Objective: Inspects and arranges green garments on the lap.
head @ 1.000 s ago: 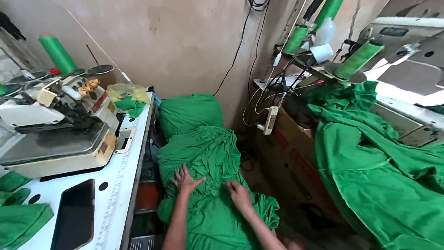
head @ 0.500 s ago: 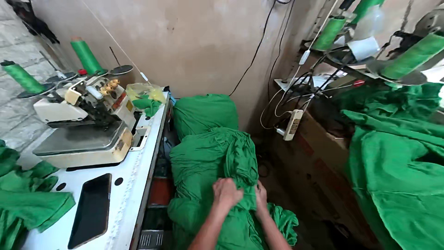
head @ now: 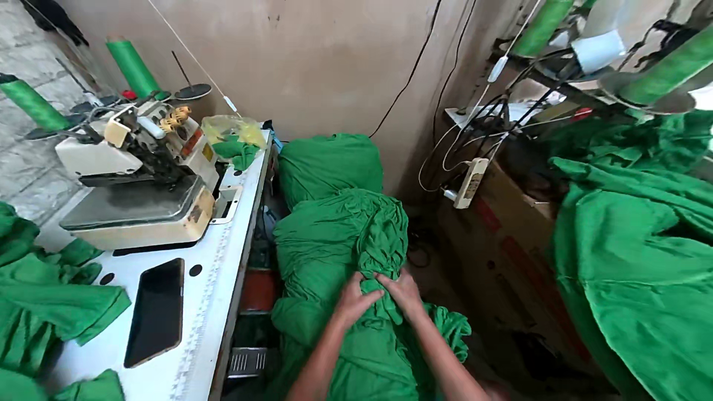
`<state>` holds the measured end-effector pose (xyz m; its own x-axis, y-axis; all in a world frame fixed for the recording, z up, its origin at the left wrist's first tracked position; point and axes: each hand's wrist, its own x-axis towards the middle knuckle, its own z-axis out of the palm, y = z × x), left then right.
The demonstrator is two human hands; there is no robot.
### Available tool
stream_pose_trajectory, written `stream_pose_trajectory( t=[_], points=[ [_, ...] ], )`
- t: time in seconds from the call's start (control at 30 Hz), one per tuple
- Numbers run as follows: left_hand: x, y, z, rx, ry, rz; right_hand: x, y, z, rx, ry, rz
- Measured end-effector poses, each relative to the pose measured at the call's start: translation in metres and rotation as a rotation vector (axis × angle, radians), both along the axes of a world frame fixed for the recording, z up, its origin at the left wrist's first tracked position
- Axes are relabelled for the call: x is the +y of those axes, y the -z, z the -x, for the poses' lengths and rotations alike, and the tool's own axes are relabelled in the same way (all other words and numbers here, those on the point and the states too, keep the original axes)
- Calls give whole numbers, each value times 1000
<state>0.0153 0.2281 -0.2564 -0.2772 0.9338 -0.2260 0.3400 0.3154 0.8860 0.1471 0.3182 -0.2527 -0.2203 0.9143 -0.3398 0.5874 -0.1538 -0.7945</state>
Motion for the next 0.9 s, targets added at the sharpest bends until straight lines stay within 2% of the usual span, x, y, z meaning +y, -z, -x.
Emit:
stream_pose_trajectory(
  t=[0.1, 0.17, 0.23, 0.3, 0.37, 0.4, 0.5, 0.6, 0.7, 0.73, 0.8, 0.87, 0.9],
  points=[
    [-16, -44, -9, 32, -68, -23, -10, -47, -7, -41, -68, -17],
    [-31, -60, -4, 58, -47, 10, -28, -61, -13, -34, -118, -5],
    [-47, -49, 7, 140, 1, 99, -46, -47, -20, -87, -200, 25],
    [-58, -16, 16, 270, 14, 254, -57, -12, -26, -199, -271, 72],
    [-68, 19, 26, 248, -75, 260, -65, 14, -33, -156, -252, 121],
    [-69, 26, 32, 203, -114, 225, -64, 13, -35, -112, -245, 118],
    [-70, 22, 37, 153, -176, 188, -71, -1, -44, 29, -212, 46],
    [-65, -2, 30, 318, -276, 214, -79, -9, -55, 135, -172, -12],
    [-60, -12, 20, 488, -351, -16, -84, -1, -67, 79, -264, 5],
    [-59, -11, 16, 503, -315, -135, -85, 6, -68, 53, -293, 28],
    [-59, -8, 11, 493, -65, -254, -88, 10, -69, 68, -266, 22],
    [-60, -3, 14, 524, 192, -128, -93, 0, -70, 182, -151, -109],
    [-62, 5, 21, 502, 234, -47, -95, -6, -72, 247, -88, -177]
  ],
)
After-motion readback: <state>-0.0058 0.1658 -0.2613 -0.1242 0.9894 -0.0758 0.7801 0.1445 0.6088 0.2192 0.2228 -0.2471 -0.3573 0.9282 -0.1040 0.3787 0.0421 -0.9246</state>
